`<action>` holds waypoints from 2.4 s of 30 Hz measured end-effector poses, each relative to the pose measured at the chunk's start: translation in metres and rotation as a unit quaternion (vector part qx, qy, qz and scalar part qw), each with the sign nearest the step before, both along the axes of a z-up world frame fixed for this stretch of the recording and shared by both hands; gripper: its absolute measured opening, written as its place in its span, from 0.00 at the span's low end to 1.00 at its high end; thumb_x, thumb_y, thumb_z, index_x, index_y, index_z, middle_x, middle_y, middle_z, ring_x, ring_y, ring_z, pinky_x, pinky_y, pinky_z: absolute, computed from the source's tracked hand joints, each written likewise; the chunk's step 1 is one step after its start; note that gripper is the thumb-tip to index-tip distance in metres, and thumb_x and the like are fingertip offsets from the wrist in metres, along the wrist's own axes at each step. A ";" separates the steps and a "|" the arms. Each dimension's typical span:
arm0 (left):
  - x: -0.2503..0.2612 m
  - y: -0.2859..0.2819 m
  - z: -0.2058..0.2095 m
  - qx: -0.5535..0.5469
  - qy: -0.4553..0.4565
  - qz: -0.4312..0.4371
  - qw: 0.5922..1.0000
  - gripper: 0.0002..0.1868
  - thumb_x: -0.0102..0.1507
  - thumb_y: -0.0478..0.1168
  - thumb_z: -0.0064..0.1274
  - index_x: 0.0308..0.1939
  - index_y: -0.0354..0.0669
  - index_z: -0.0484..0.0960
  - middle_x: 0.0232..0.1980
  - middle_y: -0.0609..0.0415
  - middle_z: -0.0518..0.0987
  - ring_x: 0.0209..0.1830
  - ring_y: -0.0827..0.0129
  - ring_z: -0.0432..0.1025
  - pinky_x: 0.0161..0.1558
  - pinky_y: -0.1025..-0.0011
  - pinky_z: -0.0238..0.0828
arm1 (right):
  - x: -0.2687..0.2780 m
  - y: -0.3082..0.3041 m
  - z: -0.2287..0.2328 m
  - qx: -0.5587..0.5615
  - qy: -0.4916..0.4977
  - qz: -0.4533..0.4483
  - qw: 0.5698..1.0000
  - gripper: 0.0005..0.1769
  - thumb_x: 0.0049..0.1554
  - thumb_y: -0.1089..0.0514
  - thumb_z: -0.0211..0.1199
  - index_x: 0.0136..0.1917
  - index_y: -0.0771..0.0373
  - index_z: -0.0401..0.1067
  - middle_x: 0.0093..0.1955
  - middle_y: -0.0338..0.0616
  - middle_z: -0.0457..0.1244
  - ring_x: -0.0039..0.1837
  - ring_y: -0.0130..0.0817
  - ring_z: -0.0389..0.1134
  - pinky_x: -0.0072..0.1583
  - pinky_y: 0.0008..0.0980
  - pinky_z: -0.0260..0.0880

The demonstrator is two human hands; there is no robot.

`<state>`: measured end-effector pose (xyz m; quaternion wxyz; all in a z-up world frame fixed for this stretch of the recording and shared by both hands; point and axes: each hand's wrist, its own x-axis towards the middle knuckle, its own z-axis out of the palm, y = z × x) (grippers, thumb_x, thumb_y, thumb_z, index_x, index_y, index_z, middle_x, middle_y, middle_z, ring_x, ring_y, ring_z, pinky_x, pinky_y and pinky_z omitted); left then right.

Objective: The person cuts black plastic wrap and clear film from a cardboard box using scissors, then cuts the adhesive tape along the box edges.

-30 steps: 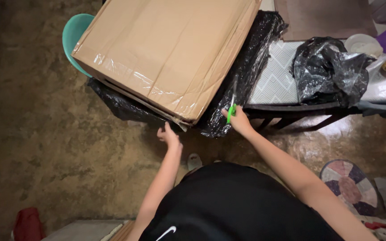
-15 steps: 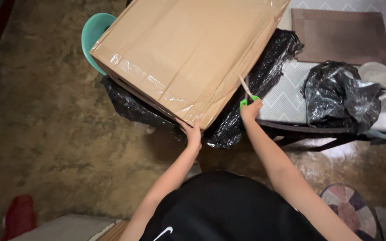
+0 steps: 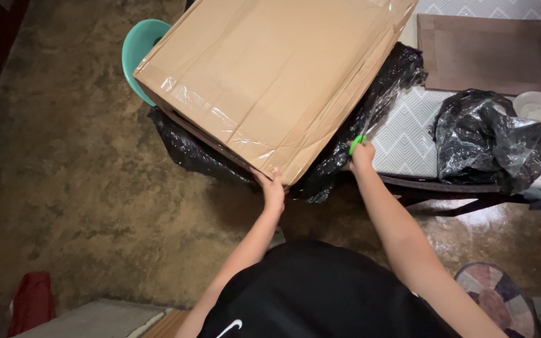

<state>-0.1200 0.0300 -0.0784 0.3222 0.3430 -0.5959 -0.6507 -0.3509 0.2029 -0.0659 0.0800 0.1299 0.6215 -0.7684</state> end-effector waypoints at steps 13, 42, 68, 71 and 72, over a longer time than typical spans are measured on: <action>0.082 -0.109 0.068 0.196 -0.085 -0.090 0.973 0.48 0.67 0.47 0.49 0.81 0.69 0.33 0.75 0.43 0.63 0.61 0.48 0.73 0.38 0.47 0.81 | 0.117 -0.011 -0.035 0.161 0.133 0.084 0.974 0.13 0.54 0.69 0.71 0.47 0.65 0.67 0.39 0.37 0.63 0.40 0.24 0.61 0.40 0.28 0.63; 0.033 -0.103 -0.026 0.473 0.079 0.046 0.877 0.47 0.59 0.59 0.63 0.75 0.38 0.62 0.71 0.39 0.63 0.62 0.54 0.62 0.64 0.53 0.66 | 0.154 -0.054 0.074 0.292 0.186 0.160 0.924 0.23 0.55 0.52 0.76 0.45 0.67 0.64 0.35 0.46 0.62 0.39 0.30 0.60 0.41 0.36 0.67; -0.138 0.053 -0.003 0.521 0.018 0.029 0.853 0.73 0.44 0.74 0.61 0.82 0.51 0.37 0.84 0.49 0.41 0.83 0.42 0.35 0.77 0.43 0.35 | -0.133 0.064 0.093 0.421 0.308 0.073 0.850 0.24 0.54 0.53 0.72 0.57 0.71 0.74 0.49 0.63 0.69 0.53 0.59 0.72 0.54 0.45 0.72; -0.142 0.052 -0.006 0.486 0.026 0.094 0.869 0.74 0.44 0.72 0.64 0.81 0.46 0.39 0.83 0.45 0.45 0.82 0.42 0.41 0.73 0.34 0.41 | -0.143 0.075 0.103 0.395 0.293 0.184 0.851 0.26 0.53 0.49 0.74 0.55 0.71 0.74 0.44 0.61 0.69 0.47 0.55 0.73 0.50 0.43 0.71; -0.139 0.047 -0.006 0.444 0.032 0.128 0.886 0.74 0.45 0.73 0.66 0.80 0.38 0.43 0.82 0.42 0.49 0.81 0.45 0.46 0.70 0.30 0.46 | -0.143 0.076 0.106 0.394 0.295 0.188 0.850 0.26 0.53 0.49 0.74 0.55 0.71 0.74 0.44 0.61 0.69 0.47 0.55 0.73 0.50 0.43 0.71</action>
